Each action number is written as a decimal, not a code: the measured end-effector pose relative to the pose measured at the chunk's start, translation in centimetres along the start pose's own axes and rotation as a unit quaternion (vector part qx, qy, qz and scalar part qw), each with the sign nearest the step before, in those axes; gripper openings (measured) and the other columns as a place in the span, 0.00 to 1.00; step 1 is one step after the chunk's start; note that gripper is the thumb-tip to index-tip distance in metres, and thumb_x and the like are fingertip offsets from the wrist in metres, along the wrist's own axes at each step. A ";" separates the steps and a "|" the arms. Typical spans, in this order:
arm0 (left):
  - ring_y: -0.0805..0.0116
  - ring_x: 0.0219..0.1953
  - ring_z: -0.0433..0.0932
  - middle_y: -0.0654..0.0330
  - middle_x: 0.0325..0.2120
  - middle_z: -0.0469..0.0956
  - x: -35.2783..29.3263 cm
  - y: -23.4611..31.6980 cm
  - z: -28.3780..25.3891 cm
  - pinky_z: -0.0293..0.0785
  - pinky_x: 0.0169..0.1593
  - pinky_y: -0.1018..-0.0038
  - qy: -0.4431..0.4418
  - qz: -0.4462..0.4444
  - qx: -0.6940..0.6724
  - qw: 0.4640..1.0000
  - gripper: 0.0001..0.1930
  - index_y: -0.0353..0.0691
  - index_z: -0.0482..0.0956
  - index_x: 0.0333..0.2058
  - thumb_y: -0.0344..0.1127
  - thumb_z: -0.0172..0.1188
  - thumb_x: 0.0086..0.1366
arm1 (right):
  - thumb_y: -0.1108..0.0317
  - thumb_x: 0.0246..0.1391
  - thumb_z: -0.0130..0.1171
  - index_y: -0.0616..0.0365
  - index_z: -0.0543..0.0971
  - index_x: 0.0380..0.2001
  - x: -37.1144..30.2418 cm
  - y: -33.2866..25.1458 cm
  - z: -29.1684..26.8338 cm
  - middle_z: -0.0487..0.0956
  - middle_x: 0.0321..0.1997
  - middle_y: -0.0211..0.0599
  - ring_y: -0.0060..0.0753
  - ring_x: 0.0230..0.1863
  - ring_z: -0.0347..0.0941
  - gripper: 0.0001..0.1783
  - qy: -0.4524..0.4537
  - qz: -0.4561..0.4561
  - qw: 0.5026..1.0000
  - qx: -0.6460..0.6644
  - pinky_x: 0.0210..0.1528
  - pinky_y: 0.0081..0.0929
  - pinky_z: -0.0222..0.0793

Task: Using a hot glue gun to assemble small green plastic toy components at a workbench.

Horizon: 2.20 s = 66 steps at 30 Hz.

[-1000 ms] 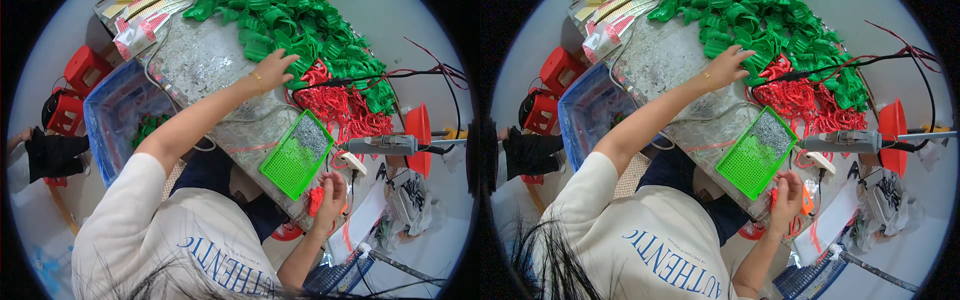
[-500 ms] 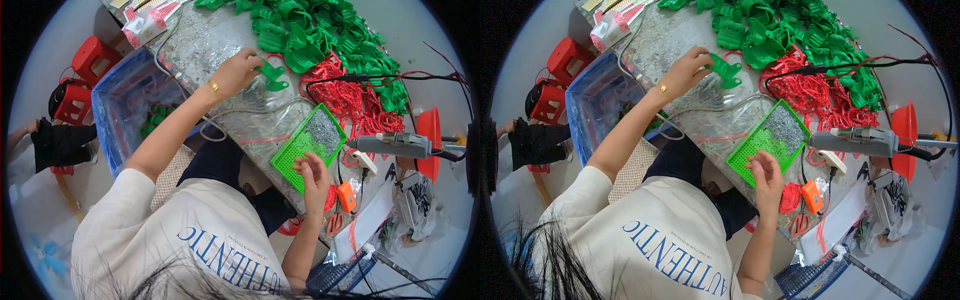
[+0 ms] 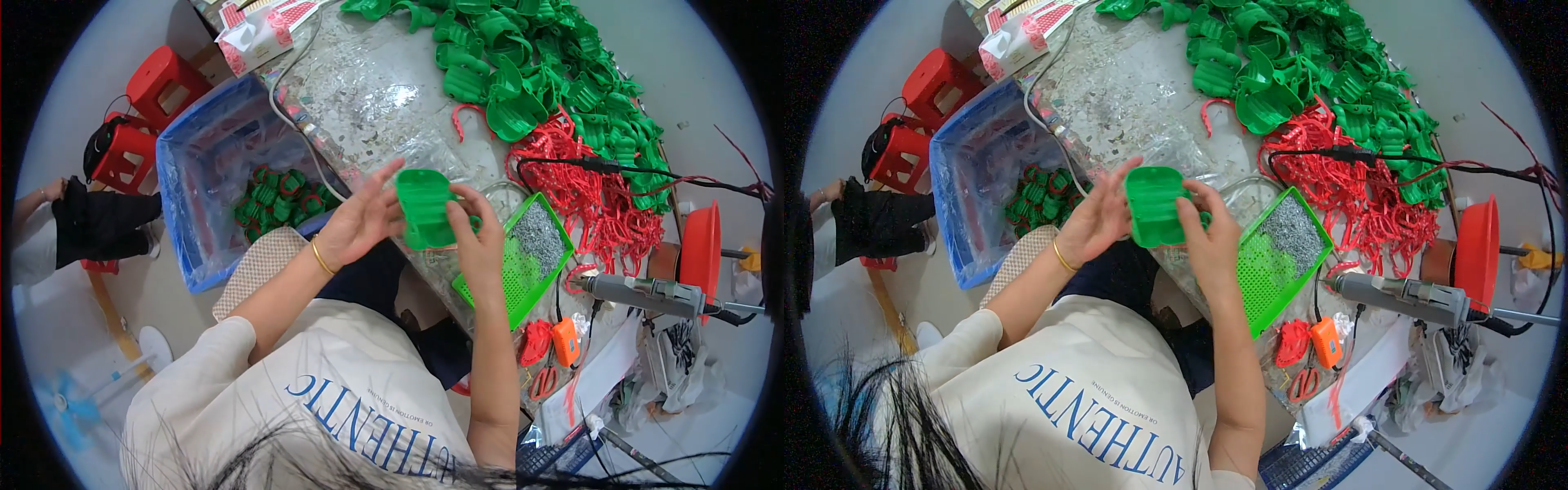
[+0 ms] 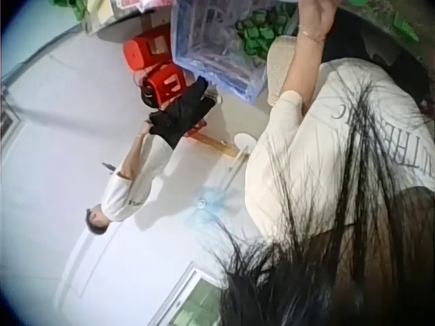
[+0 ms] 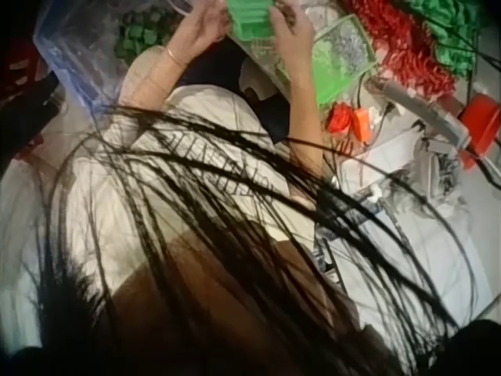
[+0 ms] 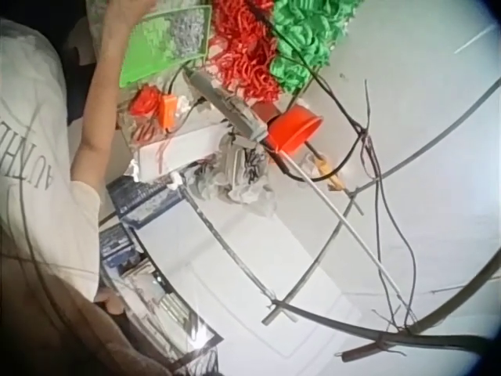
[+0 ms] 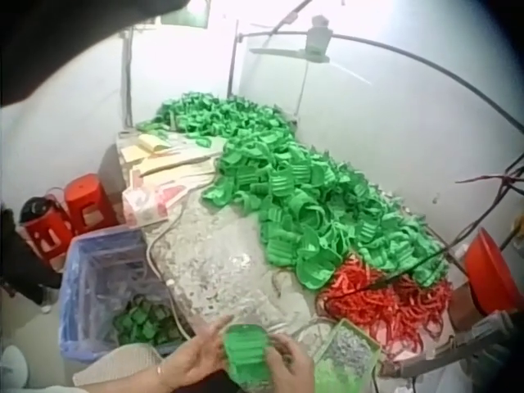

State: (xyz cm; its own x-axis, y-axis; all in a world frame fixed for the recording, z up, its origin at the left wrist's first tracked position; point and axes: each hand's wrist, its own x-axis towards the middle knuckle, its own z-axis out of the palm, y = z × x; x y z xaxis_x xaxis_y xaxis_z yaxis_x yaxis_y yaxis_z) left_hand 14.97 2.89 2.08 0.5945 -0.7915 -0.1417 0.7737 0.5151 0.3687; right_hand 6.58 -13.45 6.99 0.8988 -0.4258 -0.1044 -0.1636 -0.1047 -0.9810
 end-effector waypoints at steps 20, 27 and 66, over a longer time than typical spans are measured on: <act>0.45 0.63 0.59 0.44 0.64 0.56 -1.2 -0.5 -0.2 0.53 0.64 0.43 0.013 -0.099 -0.223 0.970 0.36 0.36 0.58 0.63 0.60 0.41 0.67 | 0.68 0.49 0.55 0.56 0.75 0.44 16.3 8.3 2.2 0.77 0.34 0.46 0.50 0.38 0.74 0.16 0.170 -0.249 0.787 -0.539 0.42 0.43 0.71; 0.44 0.63 0.61 0.44 0.64 0.56 -1.4 -0.6 -1.3 0.59 0.63 0.51 -0.001 -0.088 -0.193 0.977 0.35 0.38 0.58 0.63 0.59 0.44 0.66 | 0.72 0.54 0.57 0.57 0.73 0.52 4.0 0.8 1.3 0.80 0.41 0.44 0.32 0.41 0.78 0.20 0.158 -0.164 0.970 -0.087 0.43 0.28 0.72; 0.63 0.60 0.67 0.58 0.60 0.64 -2.7 -12.5 7.1 0.67 0.60 0.58 -0.146 -0.256 -0.014 0.956 0.36 0.49 0.51 0.66 0.49 0.57 0.65 | 0.72 0.56 0.58 0.65 0.78 0.40 -14.7 -1.5 -10.6 0.79 0.34 0.29 0.17 0.35 0.73 0.10 0.169 0.067 0.981 0.065 0.39 0.16 0.68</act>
State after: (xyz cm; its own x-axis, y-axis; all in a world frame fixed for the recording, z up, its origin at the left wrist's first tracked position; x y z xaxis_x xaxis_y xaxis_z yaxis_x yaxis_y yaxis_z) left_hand 2.17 -3.72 4.35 0.0539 -0.9980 -0.0338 0.9546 0.0415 0.2951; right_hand -10.70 -16.58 11.78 0.6829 -0.7039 -0.1955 -0.1977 0.0796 -0.9770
